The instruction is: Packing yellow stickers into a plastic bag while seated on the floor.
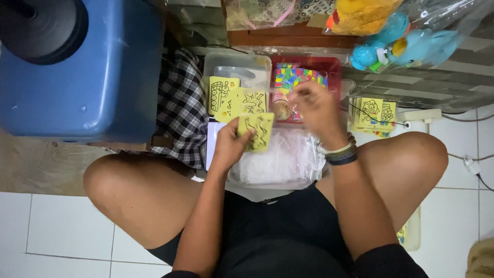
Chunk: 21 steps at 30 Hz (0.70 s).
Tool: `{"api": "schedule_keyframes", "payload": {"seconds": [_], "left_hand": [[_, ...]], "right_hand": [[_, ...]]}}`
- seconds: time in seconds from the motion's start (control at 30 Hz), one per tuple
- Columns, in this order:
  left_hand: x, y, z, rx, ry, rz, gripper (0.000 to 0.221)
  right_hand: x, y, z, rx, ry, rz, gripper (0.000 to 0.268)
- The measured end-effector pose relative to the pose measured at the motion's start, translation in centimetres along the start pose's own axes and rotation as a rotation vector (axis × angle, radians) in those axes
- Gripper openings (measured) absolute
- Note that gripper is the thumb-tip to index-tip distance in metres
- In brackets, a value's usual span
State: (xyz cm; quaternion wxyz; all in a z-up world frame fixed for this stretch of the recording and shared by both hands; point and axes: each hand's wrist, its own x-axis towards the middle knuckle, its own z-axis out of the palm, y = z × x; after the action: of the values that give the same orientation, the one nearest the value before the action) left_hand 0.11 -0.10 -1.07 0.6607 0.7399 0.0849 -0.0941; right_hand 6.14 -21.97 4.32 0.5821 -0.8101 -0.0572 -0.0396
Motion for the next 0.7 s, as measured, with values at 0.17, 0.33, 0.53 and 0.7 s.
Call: {"api": "schedule_keyframes", "payload": {"seconds": [0.17,0.33,0.53,0.7], "left_hand": [[-0.1,2.1,-1.3,-0.061,0.166,0.046,0.022],[-0.3,2.2,-1.1,-0.118,0.195,0.062,0.016],[-0.3,2.4,-1.1,-0.132,0.154,0.029,0.017],[0.3,0.6,-0.8,-0.123,0.112,0.018,0.018]], "right_hand": [[1.5,6.9,-3.7,-0.475,0.135,0.041,0.005],[1.6,14.2,-2.6,-0.862,-0.019,0.068,0.015],[3.0,16.9,-0.6,-0.894,-0.206,0.554,0.070],[3.0,19.6,-0.4,-0.918,-0.291,0.577,0.030]]}}
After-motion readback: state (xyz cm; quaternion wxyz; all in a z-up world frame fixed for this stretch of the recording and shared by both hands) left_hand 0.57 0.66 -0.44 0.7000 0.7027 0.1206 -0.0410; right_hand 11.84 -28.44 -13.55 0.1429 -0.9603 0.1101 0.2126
